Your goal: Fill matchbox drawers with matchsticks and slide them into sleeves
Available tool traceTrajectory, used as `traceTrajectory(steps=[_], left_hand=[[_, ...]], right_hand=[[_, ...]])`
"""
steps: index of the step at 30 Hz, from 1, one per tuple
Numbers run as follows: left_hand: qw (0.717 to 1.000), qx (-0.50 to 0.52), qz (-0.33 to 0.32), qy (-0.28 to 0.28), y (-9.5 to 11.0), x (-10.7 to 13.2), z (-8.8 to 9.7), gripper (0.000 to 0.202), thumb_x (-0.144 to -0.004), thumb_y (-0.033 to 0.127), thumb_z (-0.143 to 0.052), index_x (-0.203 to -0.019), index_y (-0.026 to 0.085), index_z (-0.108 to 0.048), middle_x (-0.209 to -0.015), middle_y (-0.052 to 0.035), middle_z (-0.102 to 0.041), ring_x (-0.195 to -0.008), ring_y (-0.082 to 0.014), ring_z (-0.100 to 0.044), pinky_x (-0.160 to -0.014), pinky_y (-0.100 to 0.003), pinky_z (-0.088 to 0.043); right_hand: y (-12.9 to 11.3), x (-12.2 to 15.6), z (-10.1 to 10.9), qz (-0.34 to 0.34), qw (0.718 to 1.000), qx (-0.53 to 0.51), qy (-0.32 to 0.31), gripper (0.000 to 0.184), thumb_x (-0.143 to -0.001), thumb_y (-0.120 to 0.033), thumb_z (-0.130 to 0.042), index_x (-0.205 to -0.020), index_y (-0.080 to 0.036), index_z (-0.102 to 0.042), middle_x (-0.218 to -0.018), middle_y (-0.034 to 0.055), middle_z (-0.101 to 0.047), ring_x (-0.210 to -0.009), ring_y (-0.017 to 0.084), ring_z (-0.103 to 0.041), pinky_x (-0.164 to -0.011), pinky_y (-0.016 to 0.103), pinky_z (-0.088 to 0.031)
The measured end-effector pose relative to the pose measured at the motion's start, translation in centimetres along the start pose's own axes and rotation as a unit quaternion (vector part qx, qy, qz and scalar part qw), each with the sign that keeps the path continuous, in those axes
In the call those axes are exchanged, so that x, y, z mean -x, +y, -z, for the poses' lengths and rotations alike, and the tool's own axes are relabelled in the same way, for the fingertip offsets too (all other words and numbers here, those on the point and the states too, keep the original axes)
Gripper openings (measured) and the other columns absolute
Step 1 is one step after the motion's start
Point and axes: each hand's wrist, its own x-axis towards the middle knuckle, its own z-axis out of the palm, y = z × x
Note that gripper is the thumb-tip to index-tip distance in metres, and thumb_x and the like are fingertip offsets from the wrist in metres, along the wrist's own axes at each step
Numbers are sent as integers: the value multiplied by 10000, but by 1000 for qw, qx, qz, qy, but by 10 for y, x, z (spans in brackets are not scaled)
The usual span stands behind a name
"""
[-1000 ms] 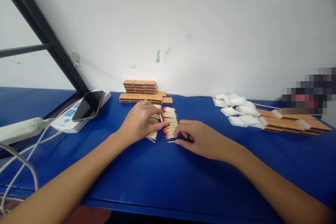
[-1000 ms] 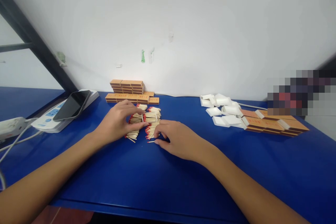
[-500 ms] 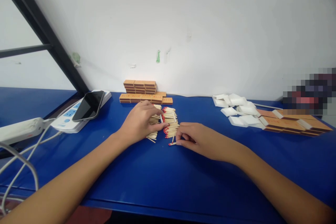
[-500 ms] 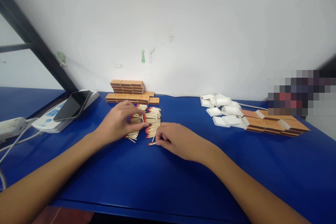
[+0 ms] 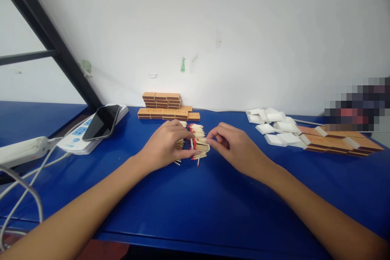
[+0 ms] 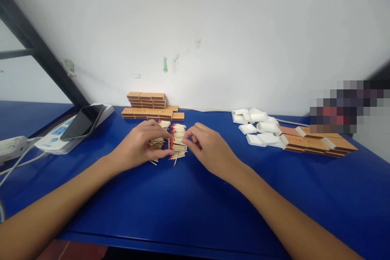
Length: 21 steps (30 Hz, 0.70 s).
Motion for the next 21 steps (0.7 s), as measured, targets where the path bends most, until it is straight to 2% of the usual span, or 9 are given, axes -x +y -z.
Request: traceTrajectory(steps=[6, 14, 17, 21], left_hand=[[999, 41, -13, 8, 5, -3, -2, 316, -963, 442, -845, -1024, 151, -738, -823, -20, -664, -766, -191, -590, -812, -350, -479], [999, 25, 9, 30, 1, -1, -1, 295, -961, 421, -849, -1053, 162, -742, -855, -22, -676, -804, -199, -592, -756, -323, -469], [998, -23, 29, 60, -4, 0, 2, 276, -971, 416, -839, -1038, 167, -739, -848, -23, -670, -824, -205, -590, -744, -315, -465], [995, -55, 42, 74, -7, 0, 4, 263, -941, 364, -874, -1034, 160, -737, -872, -25, -673, -831, -203, -593, -745, -311, -466]], right_hand=[[-2, 3, -5, 38, 999, 30, 12, 153, -1030, -250, -536, -922, -206, -634, -866, 20, -569, -679, 133, -497, -644, 284, -385], [-4, 0, 0, 28, 998, 25, 50, 109, -1003, -242, -577, -938, -205, -656, -813, 2, -529, -668, 131, -485, -651, 287, -393], [-5, 2, 0, 45, 999, 13, -2, 115, -1002, -242, -583, -933, -213, -670, -801, -3, -533, -660, 129, -488, -647, 281, -393], [-4, 5, -3, 73, 991, -9, -112, 166, -1014, -197, -565, -1083, -234, -711, -983, 32, -606, -746, 131, -560, -722, 279, -437]])
